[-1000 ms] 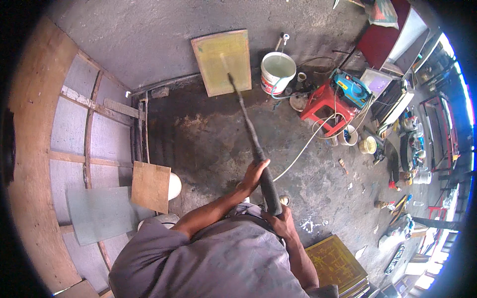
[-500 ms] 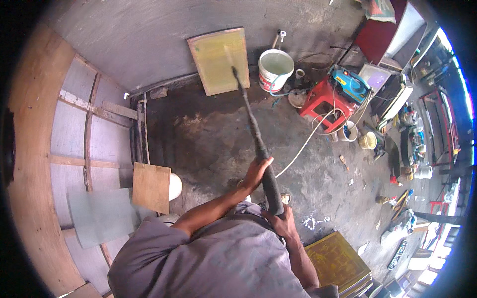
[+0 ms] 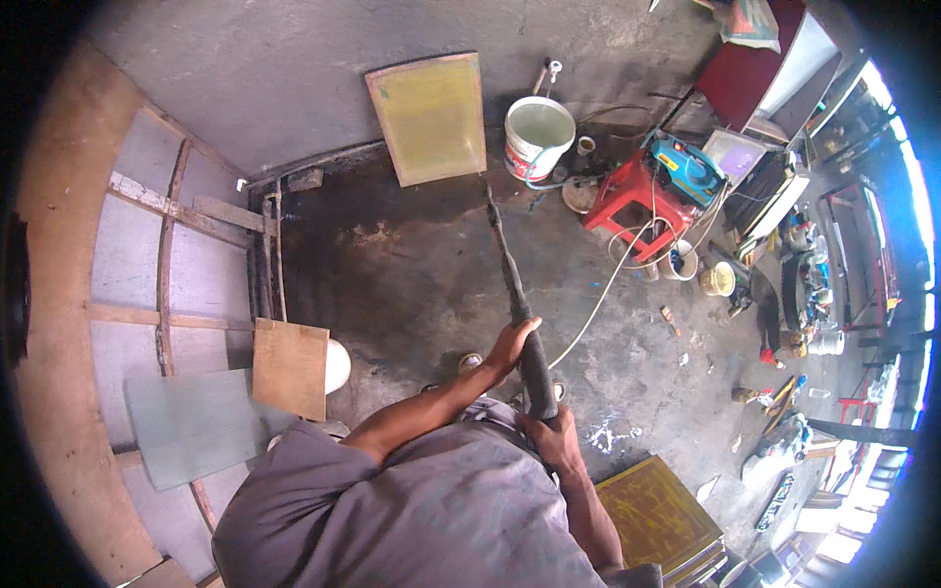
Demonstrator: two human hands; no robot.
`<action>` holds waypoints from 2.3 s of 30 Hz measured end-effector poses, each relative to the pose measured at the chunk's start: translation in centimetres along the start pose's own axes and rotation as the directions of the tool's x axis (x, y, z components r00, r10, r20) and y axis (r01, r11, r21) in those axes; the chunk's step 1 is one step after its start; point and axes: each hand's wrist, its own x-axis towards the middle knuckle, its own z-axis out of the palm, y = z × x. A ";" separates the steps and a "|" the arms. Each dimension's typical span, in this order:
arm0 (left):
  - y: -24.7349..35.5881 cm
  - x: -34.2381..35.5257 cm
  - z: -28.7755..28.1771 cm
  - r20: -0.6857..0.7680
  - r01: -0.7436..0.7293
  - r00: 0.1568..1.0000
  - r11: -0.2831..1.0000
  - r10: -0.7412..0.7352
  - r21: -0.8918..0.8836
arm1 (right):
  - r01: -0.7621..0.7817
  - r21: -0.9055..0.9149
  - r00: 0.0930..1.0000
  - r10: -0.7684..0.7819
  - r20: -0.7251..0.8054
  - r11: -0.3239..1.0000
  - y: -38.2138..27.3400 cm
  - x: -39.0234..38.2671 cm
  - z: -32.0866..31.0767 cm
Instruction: The person uses a pressure washer to clean several framed mesh screens in a workshop. They spray each screen, flip it to clean both sides, and place it aside after washing.
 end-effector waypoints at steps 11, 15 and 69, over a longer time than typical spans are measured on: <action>-0.1 -0.8 0.6 0.034 -0.066 0.997 0.997 0.068 -0.051 | 0.074 -0.079 0.997 -0.075 -0.014 0.994 -0.5 -0.9 -0.4; -2.7 1.3 -0.4 -0.004 0.128 0.992 0.989 -0.128 0.077 | -0.068 -0.083 0.997 0.066 -0.034 0.994 -0.3 -0.2 -0.6; -0.2 -1.9 0.9 0.019 -0.153 0.988 0.982 0.156 -0.115 | 0.126 -0.056 0.991 -0.124 0.052 0.990 1.2 -1.5 -0.9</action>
